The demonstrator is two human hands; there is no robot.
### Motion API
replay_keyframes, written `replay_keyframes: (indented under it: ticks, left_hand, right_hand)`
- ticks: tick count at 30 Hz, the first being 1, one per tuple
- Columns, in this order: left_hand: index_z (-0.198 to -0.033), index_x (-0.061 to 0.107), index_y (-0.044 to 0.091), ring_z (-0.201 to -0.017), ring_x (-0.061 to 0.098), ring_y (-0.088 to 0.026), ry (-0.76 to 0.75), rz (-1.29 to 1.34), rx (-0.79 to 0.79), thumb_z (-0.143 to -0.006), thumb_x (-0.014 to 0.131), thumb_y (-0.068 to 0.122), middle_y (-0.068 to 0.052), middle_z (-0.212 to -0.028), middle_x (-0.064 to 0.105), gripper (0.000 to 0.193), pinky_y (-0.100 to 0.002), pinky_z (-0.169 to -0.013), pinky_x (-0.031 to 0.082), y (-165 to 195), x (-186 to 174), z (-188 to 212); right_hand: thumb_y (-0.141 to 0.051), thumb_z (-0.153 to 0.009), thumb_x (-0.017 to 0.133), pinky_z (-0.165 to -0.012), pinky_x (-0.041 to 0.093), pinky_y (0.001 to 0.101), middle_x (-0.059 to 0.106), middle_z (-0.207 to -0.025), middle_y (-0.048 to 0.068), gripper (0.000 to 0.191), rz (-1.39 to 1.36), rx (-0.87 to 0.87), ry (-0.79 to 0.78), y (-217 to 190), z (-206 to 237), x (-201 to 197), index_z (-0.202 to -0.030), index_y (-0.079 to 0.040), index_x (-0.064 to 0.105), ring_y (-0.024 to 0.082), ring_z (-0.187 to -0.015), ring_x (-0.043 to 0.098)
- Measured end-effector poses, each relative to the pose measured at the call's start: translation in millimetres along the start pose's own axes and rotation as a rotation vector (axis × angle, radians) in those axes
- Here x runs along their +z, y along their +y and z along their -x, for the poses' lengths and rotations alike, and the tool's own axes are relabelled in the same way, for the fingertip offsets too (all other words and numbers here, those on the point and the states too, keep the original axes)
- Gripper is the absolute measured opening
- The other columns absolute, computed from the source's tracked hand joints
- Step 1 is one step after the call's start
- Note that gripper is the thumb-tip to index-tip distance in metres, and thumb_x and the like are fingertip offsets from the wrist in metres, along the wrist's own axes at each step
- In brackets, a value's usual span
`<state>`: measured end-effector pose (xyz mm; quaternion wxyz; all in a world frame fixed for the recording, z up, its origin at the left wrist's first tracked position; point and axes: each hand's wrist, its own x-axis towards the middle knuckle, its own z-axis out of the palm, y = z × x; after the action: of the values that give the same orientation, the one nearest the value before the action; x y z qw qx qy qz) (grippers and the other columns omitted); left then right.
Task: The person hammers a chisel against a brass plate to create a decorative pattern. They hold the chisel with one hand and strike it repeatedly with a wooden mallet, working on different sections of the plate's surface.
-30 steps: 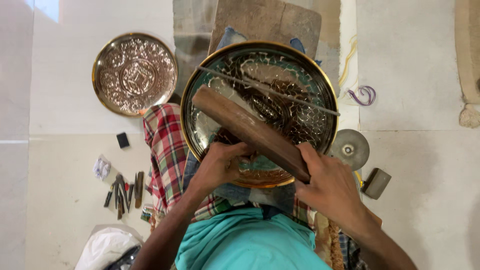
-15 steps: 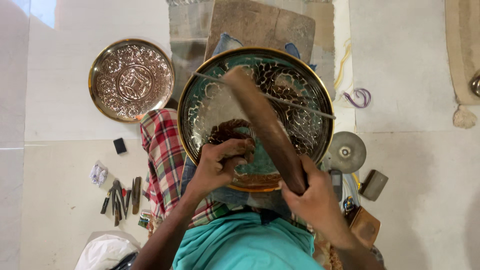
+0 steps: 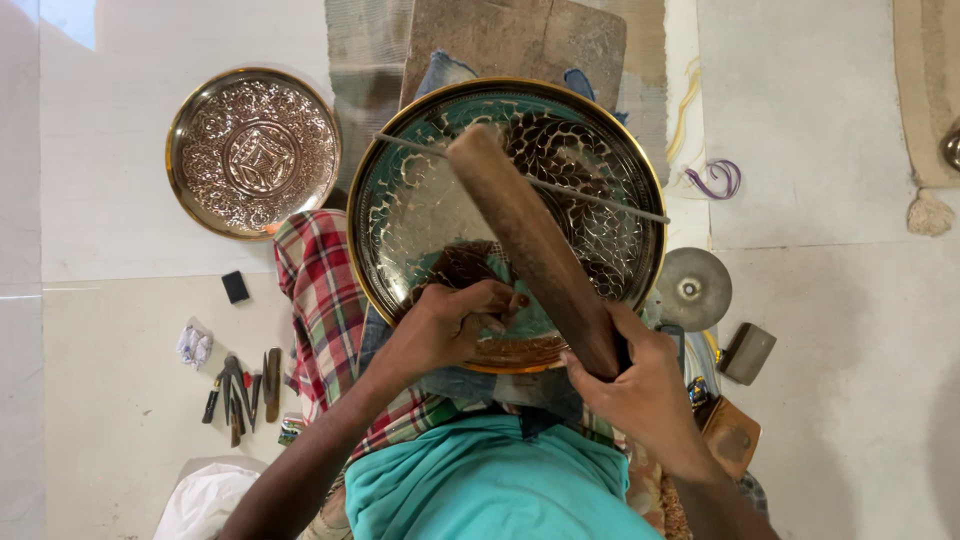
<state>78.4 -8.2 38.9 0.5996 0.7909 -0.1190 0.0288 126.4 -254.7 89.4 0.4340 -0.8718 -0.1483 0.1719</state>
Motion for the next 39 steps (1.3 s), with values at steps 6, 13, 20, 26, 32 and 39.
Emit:
replay_keyframes:
  ticks: [6, 13, 20, 26, 32, 39]
  left_hand:
    - [-0.117, 0.063, -0.001, -0.098, 0.08, -0.026, 0.007, -0.053, -0.042, -0.077, 0.051, -0.02, -0.013, -0.102, 0.077, 0.046, -0.03, -0.081, 0.066, -3.3, 4.0, 3.7]
    - [-0.118, 0.066, 0.001, -0.096, 0.081, -0.026, 0.005, -0.065, -0.071, -0.08, 0.047, -0.021, -0.012, -0.099, 0.078, 0.047, -0.031, -0.087, 0.062, -5.7, 5.8, 4.0]
    - [-0.121, 0.067, 0.001, -0.095, 0.079, -0.029, 0.034, -0.061, -0.088, -0.075, 0.049, -0.02, -0.017, -0.1, 0.077, 0.053, -0.034, -0.086, 0.067, -0.2, 2.9, 1.8]
    - [-0.122, 0.066, 0.0, -0.093, 0.079, -0.029, 0.006, 0.008, -0.079, -0.073, 0.043, -0.021, -0.016, -0.103, 0.075, 0.058, -0.035, -0.088, 0.062, 2.8, 1.5, 1.6]
    - [-0.123, 0.065, 0.001, -0.098, 0.08, -0.027, 0.017, 0.004, -0.069, -0.073, 0.044, -0.021, -0.013, -0.102, 0.077, 0.059, -0.036, -0.09, 0.062, -3.0, 3.0, 3.0]
    - [-0.127, 0.065, 0.002, -0.094, 0.08, -0.025, 0.004, -0.027, -0.122, -0.073, 0.051, -0.019, -0.013, -0.101, 0.078, 0.06, -0.035, -0.089, 0.066, -0.9, 2.9, 2.9]
  right_hand:
    - [-0.015, -0.075, 0.081, -0.053, 0.057, 0.0289, 0.076, -0.08, 0.013, 0.049, 0.054, -0.148, 0.03, -24.7, -18.3, -19.4, -0.119, 0.0, 0.066, 0.013, -0.059, 0.072]
    - [-0.01, -0.067, 0.075, -0.047, 0.051, 0.0376, 0.066, -0.067, 0.009, 0.044, 0.464, -0.093, -0.342, -44.0, -32.1, -35.9, -0.107, -0.006, 0.056, 0.022, -0.051, 0.065]
    - [-0.012, -0.064, 0.072, -0.052, 0.046, 0.0486, 0.063, -0.065, 0.016, 0.049, 0.381, -0.213, -0.193, -40.9, -30.8, -27.8, -0.11, -0.005, 0.054, 0.034, -0.053, 0.062]
    - [-0.015, -0.07, 0.072, -0.054, 0.049, 0.05, 0.065, -0.065, 0.018, 0.044, 0.299, -0.087, -0.219, -35.5, -32.8, -31.9, -0.11, -0.007, 0.055, 0.037, -0.059, 0.065]
    - [-0.016, -0.073, 0.07, -0.053, 0.049, 0.0494, 0.063, -0.061, 0.018, 0.04, 0.174, -0.03, -0.215, -35.2, -30.7, -29.9, -0.109, -0.008, 0.054, 0.035, -0.056, 0.064]
    - [-0.021, -0.077, 0.07, -0.054, 0.049, 0.0478, 0.063, -0.065, 0.017, 0.03, 0.06, 0.007, -0.137, -33.5, -34.0, -30.1, -0.1, -0.006, 0.057, 0.036, -0.06, 0.063]
